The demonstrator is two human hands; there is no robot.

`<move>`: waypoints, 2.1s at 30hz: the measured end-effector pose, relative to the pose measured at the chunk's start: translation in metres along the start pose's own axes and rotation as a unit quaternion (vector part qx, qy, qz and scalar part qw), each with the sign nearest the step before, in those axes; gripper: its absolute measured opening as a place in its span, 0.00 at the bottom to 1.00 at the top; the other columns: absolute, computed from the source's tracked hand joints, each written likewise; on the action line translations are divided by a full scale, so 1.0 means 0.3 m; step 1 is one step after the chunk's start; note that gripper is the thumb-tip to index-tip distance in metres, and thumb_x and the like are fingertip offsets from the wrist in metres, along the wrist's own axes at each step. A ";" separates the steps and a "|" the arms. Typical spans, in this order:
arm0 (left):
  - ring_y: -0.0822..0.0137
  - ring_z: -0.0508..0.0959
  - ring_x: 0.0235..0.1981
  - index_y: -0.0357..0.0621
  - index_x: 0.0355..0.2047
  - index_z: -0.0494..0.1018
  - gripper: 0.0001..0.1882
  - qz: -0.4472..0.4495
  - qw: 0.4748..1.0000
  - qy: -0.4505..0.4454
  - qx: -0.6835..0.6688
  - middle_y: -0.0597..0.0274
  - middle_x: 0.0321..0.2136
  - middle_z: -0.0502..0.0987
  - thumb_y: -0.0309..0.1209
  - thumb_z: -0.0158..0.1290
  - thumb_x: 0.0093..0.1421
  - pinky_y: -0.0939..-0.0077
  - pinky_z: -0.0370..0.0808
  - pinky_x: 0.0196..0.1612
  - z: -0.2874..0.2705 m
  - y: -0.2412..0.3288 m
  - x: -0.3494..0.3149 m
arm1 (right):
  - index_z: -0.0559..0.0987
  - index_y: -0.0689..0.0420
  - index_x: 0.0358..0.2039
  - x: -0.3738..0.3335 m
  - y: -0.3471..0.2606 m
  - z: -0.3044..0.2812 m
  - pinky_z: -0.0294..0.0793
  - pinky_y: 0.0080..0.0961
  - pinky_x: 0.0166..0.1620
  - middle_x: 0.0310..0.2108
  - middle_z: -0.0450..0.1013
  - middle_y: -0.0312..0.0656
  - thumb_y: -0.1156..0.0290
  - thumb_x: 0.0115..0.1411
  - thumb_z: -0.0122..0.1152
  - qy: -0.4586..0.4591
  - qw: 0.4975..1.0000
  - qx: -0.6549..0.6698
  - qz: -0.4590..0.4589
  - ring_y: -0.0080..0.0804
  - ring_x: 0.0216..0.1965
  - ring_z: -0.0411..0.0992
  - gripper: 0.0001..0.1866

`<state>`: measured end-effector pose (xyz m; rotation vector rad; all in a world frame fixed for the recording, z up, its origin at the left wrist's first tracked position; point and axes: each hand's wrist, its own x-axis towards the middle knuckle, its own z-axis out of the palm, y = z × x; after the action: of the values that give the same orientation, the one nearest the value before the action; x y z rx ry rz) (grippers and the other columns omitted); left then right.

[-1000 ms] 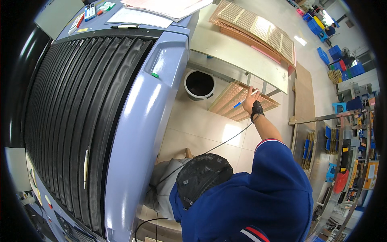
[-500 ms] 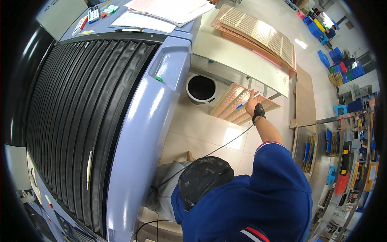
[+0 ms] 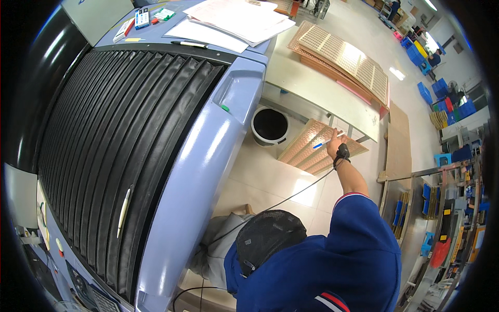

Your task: Inspecting large sheets of copper components and marking them with a pen on an industrial machine.

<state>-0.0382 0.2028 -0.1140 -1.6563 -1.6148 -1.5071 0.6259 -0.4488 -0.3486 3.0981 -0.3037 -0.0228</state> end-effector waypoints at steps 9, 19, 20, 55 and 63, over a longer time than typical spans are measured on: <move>0.54 0.72 0.27 0.39 0.26 0.71 0.21 -0.012 1.000 -0.008 -0.010 0.52 0.24 0.73 0.47 0.57 0.58 0.61 0.70 0.34 -0.027 0.076 -0.032 | 0.53 0.64 0.63 0.079 0.066 -0.035 0.59 0.47 0.60 0.39 0.74 0.64 0.63 0.55 0.60 -0.064 0.997 0.022 0.025 0.64 0.50 0.68 0.41; 0.63 0.74 0.30 0.36 0.31 0.73 0.14 -0.105 0.991 -0.078 0.019 0.55 0.28 0.76 0.37 0.56 0.59 0.70 0.72 0.35 -0.016 0.028 0.019 | 0.72 0.58 0.51 -0.267 -0.261 -0.102 0.73 0.38 0.46 0.43 0.75 0.54 0.71 0.57 0.57 -0.058 0.932 0.328 -0.140 0.50 0.44 0.74 0.20; 0.65 0.75 0.29 0.35 0.32 0.75 0.15 -0.112 0.987 -0.098 -0.054 0.55 0.28 0.77 0.38 0.56 0.60 0.74 0.72 0.34 0.006 -0.032 0.019 | 0.74 0.57 0.49 -0.287 -0.289 -0.139 0.73 0.35 0.43 0.41 0.76 0.51 0.71 0.59 0.57 -0.016 0.917 0.367 -0.157 0.45 0.41 0.75 0.17; 0.78 0.75 0.20 0.37 0.27 0.71 0.07 -0.029 0.837 -0.401 -0.371 0.65 0.19 0.76 0.26 0.58 0.56 0.85 0.71 0.25 0.473 0.801 0.053 | 0.74 0.63 0.44 -0.856 -1.865 -1.137 0.74 0.29 0.36 0.31 0.76 0.52 0.70 0.63 0.54 -0.096 0.451 0.557 -0.691 0.42 0.33 0.77 0.12; 0.78 0.75 0.20 0.37 0.28 0.71 0.07 -0.055 0.843 -0.376 -0.382 0.65 0.19 0.76 0.26 0.58 0.57 0.85 0.71 0.24 0.452 0.808 0.054 | 0.73 0.63 0.43 -0.873 -1.844 -1.130 0.75 0.33 0.37 0.32 0.77 0.53 0.69 0.63 0.55 -0.113 0.447 0.539 -0.705 0.49 0.36 0.77 0.12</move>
<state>0.2275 0.2590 -0.0531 -2.9319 -1.5198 -1.8266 0.4821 0.1538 -0.0233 2.6692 3.3477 -0.3744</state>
